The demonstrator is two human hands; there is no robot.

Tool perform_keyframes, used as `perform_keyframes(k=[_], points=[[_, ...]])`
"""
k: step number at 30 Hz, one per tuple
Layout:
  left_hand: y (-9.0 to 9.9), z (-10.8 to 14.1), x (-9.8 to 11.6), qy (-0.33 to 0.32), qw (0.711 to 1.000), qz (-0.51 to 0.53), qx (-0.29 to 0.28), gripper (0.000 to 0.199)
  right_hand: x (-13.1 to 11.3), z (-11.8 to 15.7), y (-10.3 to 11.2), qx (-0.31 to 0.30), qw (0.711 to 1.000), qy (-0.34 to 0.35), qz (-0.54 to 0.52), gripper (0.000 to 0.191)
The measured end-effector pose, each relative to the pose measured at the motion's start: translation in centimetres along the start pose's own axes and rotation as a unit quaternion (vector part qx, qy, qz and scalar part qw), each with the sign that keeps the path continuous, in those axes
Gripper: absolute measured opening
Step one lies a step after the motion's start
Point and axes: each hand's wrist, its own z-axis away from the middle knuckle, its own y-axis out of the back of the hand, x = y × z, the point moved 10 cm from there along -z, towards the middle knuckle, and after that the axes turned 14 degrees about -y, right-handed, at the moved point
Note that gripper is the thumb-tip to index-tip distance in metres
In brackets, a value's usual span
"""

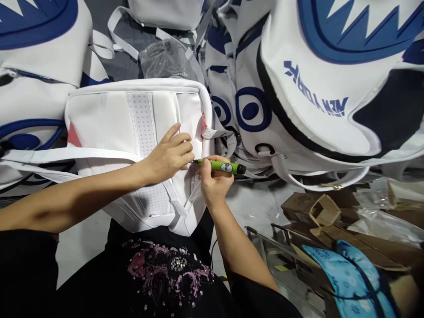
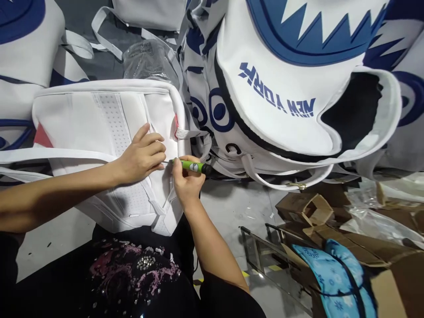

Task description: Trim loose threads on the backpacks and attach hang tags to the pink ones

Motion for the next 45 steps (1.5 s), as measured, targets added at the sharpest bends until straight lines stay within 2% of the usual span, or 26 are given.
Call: perform_keyframes(k=[3, 7, 14, 19, 22, 31, 35, 38, 41, 45], points=[[0.0, 0.0, 0.0, 0.0, 1.0, 0.021, 0.016, 0.014, -0.8, 0.0, 0.5, 0.022, 0.999, 0.029, 0.039, 0.028], [-0.2, 0.1, -0.2, 0.013, 0.999, 0.034, 0.013, 0.02, -2.5, -0.1, 0.0, -0.003, 0.993, 0.082, 0.089, 0.024], [-0.3, 0.2, -0.4, 0.026, 0.999, 0.041, 0.014, 0.029, -4.8, 0.0, -0.3, 0.015, 0.971, 0.162, 0.173, 0.025], [0.2, 0.4, 0.2, -0.022, 0.997, -0.04, 0.06, 0.029, -5.0, 0.2, -0.4, 0.026, 0.967, 0.179, 0.178, 0.026], [0.0, 0.5, 0.4, -0.036, 0.994, -0.081, 0.057, 0.023, -4.9, 0.2, -0.1, 0.039, 0.969, 0.174, 0.17, 0.027], [-0.3, 0.6, 0.5, -0.044, 0.99, -0.132, 0.026, 0.015, -3.2, -0.5, -0.4, -0.017, 0.989, 0.09, 0.119, 0.027], [-0.4, 0.5, 0.2, -0.035, 0.992, -0.116, 0.021, 0.014, -2.6, -0.9, -0.3, -0.031, 0.995, 0.045, 0.088, 0.026], [-0.3, 0.4, 0.0, -0.025, 0.996, -0.077, 0.027, 0.014, -2.2, -1.1, -0.8, -0.071, 0.996, 0.006, 0.058, 0.026], [-0.2, 0.4, 0.0, -0.02, 0.998, -0.06, 0.029, 0.012, -2.5, -1.1, -0.7, -0.067, 0.996, -0.001, 0.052, 0.026], [0.0, 0.6, -0.2, -0.023, 0.997, -0.064, 0.041, 0.011, -2.6, -1.2, -1.3, -0.097, 0.992, -0.001, 0.076, 0.027]])
